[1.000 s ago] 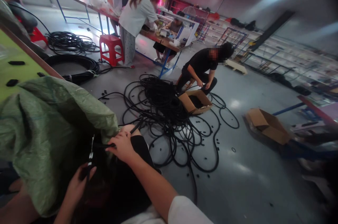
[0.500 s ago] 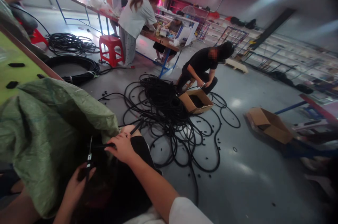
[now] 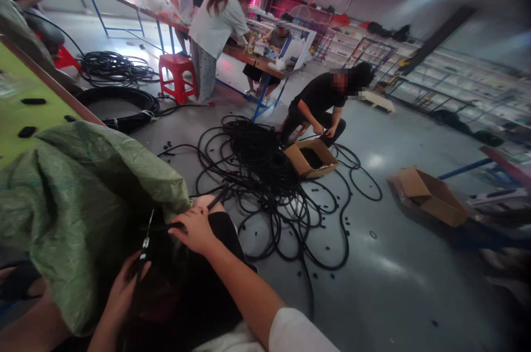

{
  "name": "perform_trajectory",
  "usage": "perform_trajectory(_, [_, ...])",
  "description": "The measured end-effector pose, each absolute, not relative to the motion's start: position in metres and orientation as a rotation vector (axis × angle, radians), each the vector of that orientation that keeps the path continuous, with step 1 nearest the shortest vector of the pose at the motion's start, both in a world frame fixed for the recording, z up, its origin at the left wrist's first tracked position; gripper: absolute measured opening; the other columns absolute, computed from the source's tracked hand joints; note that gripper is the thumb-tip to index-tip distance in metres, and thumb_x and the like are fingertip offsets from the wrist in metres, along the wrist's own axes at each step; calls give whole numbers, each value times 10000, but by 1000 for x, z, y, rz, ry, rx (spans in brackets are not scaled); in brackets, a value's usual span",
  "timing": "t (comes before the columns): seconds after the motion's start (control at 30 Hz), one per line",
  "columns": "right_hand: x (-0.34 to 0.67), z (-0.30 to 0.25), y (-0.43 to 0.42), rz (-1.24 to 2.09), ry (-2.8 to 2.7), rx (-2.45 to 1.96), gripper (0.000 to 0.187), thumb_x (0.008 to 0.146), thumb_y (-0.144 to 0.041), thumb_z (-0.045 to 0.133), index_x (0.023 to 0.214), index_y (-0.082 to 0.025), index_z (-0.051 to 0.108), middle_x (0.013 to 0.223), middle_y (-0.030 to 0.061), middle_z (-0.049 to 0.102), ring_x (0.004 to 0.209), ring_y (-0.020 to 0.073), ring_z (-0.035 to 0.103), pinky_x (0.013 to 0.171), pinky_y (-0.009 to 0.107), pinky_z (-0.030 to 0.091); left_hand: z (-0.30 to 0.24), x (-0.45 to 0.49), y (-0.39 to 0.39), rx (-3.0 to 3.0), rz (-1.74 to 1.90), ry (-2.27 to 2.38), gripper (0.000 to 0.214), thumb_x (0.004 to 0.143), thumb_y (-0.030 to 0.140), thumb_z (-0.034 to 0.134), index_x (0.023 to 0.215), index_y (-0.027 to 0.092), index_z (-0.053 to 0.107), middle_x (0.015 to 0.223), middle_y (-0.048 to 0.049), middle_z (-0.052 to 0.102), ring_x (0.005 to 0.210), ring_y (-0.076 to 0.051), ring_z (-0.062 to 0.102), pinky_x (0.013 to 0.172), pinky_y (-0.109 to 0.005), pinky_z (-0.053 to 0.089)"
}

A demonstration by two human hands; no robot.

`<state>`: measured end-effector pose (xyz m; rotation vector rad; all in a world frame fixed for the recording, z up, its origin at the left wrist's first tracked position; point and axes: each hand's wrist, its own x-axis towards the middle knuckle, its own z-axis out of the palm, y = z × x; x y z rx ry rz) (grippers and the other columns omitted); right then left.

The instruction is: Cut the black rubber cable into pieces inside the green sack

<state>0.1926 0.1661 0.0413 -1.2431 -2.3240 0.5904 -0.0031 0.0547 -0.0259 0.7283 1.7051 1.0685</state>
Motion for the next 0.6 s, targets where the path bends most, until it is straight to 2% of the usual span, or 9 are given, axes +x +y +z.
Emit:
perform_trajectory(0.23, [191,34,167,573,-2314,-1240,253,884,-497,578,1016,-284,614,988,-20,680,1049,170,513,1021,379,185,-36,-7,55,784,1081,1686,781,578,654,728,1191,207,544,1129,-74,639,1039,-288,610,883,-367,506])
perform_trajectory(0.47, [190,35,168,576,-2342,-1256,264,886,-498,570,1017,-276,627,999,4,673,1066,184,500,1013,387,199,-35,-8,59,927,1036,1813,806,570,713,671,1149,161,570,1119,-108,629,1067,-323,591,978,-464,441])
perform_trajectory(0.6, [188,35,166,551,-2312,-1251,249,882,-488,582,1006,-277,626,986,-9,675,1044,174,502,1025,390,185,-36,-7,58,975,1026,1829,797,579,718,650,1143,161,572,1141,-116,620,1083,-326,584,995,-468,427])
